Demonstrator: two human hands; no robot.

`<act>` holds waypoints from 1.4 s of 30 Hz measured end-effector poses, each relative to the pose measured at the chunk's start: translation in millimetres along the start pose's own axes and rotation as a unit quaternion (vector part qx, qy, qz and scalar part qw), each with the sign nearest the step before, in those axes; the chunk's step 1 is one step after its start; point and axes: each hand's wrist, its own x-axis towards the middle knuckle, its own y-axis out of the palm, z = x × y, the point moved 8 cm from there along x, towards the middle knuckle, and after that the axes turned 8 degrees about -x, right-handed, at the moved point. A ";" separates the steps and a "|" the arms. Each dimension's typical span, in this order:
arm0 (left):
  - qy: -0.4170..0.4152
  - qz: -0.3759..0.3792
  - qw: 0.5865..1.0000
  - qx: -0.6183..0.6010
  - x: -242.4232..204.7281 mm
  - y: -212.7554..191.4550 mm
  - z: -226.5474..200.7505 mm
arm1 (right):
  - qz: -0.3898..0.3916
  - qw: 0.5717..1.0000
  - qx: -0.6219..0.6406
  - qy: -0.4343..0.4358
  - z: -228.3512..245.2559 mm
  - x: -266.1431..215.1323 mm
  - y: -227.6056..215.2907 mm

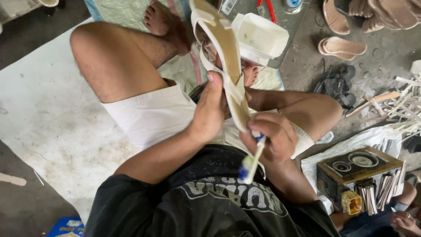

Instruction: The person sits on the floor and paints the straps of white sandals using a small brush. They repeatedly dip the brush into a container of white paint and apply it to the straps of multiple sandals, placing each finished sandal on a nearby rack.

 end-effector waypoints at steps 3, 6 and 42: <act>0.101 0.060 0.958 0.260 -3.6 -1.6 -34.8 | -0.043 0.992 0.054 0.108 -32.5 -0.4 -12.3; 0.309 0.041 0.748 0.586 -20.4 13.2 -67.3 | -0.088 0.965 0.073 0.238 -65.0 -5.7 -30.2; 0.449 0.111 0.739 0.490 -36.0 -2.0 -76.9 | 0.233 0.909 0.030 0.345 -96.3 1.4 -26.6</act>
